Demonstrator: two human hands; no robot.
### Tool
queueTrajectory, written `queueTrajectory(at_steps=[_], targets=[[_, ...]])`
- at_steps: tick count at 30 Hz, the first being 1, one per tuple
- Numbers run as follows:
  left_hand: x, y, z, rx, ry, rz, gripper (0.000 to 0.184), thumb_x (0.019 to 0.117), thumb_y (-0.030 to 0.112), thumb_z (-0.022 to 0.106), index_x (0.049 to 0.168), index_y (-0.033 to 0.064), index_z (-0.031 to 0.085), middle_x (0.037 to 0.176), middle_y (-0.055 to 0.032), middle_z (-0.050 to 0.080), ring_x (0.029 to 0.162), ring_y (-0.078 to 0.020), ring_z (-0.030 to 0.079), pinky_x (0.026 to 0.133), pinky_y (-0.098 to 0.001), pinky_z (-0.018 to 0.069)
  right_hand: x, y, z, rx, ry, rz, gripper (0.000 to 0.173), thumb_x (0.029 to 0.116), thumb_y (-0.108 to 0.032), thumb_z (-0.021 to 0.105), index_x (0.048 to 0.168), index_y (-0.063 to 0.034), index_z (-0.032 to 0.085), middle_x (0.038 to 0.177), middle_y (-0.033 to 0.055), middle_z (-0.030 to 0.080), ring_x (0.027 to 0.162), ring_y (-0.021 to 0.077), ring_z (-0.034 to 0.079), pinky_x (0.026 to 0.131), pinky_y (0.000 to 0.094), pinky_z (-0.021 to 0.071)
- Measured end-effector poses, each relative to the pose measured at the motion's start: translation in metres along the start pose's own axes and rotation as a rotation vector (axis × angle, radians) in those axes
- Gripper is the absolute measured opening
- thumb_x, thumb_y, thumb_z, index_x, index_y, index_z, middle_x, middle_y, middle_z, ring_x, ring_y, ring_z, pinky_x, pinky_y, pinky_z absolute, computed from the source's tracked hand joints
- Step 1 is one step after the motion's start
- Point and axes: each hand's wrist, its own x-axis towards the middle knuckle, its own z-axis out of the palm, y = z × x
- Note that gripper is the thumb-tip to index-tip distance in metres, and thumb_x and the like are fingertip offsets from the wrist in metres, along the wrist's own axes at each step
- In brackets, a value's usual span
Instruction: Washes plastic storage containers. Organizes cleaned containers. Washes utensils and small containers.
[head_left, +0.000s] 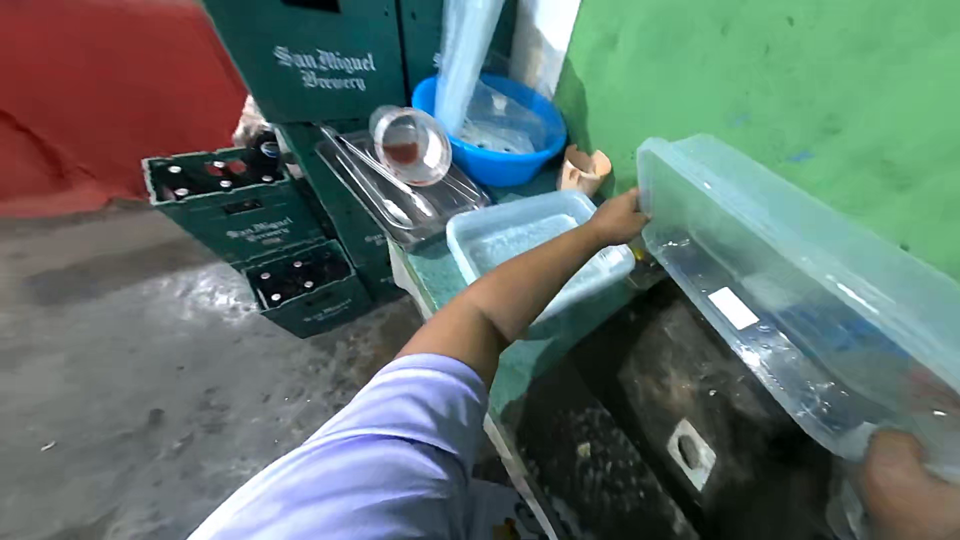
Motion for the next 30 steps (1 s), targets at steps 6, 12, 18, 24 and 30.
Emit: queueTrajectory(at_steps=[6, 12, 18, 24, 30], targets=[[-0.027, -0.038, -0.127, 0.430, 0.005, -0.161, 0.051, 0.1039, 0.024, 0.058, 0.149, 0.0030, 0.048, 0.139, -0.0242, 0.060, 0.129, -0.0405, 0.059, 0.108, -0.0623, 0.0452, 0.062, -0.069, 0.126, 0.171, 0.003, -0.131, 0.070, 0.0859, 0.005, 0.055, 0.147, 0.0216, 0.025, 0.137, 0.0348, 0.053, 0.126, 0.0276, 0.059, 0.108, 0.0331, 0.0485], [-0.019, -0.095, -0.211, 0.784, 0.005, -0.211, 0.046, 0.1021, 0.032, 0.061, 0.138, 0.0024, 0.061, 0.145, -0.0234, 0.055, 0.139, -0.0448, 0.047, 0.107, -0.0675, 0.0413, 0.120, -0.143, 0.264, 0.154, 0.064, -0.159, 0.073, 0.0868, 0.010, 0.051, 0.154, 0.0135, 0.024, 0.152, 0.0328, 0.041, 0.140, 0.0358, 0.048, 0.116, 0.0408, 0.0419], [0.008, -0.134, -0.228, 0.947, -0.100, -0.240, 0.055, 0.1010, 0.029, 0.062, 0.148, 0.0033, 0.051, 0.149, -0.0262, 0.051, 0.140, -0.0437, 0.046, 0.112, -0.0657, 0.0356, 0.161, -0.186, 0.380, 0.045, 0.099, -0.162, 0.070, 0.0848, 0.008, 0.056, 0.153, 0.0078, 0.037, 0.147, 0.0328, 0.049, 0.139, 0.0435, 0.047, 0.116, 0.0453, 0.0400], [0.023, -0.139, -0.232, 0.969, -0.124, -0.313, 0.040, 0.1002, 0.013, 0.060, 0.140, 0.0080, 0.060, 0.139, -0.0232, 0.058, 0.129, -0.0445, 0.054, 0.103, -0.0660, 0.0431, 0.192, -0.190, 0.448, 0.001, 0.050, -0.094, 0.074, 0.0839, 0.008, 0.058, 0.155, 0.0021, 0.037, 0.146, 0.0279, 0.051, 0.139, 0.0410, 0.048, 0.116, 0.0437, 0.0402], [0.013, -0.137, -0.241, 0.961, -0.169, -0.269, 0.037, 0.0992, 0.008, 0.059, 0.136, 0.0084, 0.062, 0.134, -0.0259, 0.060, 0.125, -0.0487, 0.056, 0.096, -0.0680, 0.0472, 0.199, -0.179, 0.488, -0.020, 0.066, -0.123, 0.069, 0.0842, 0.008, 0.057, 0.152, 0.0021, 0.043, 0.143, 0.0299, 0.052, 0.136, 0.0432, 0.049, 0.113, 0.0458, 0.0430]])
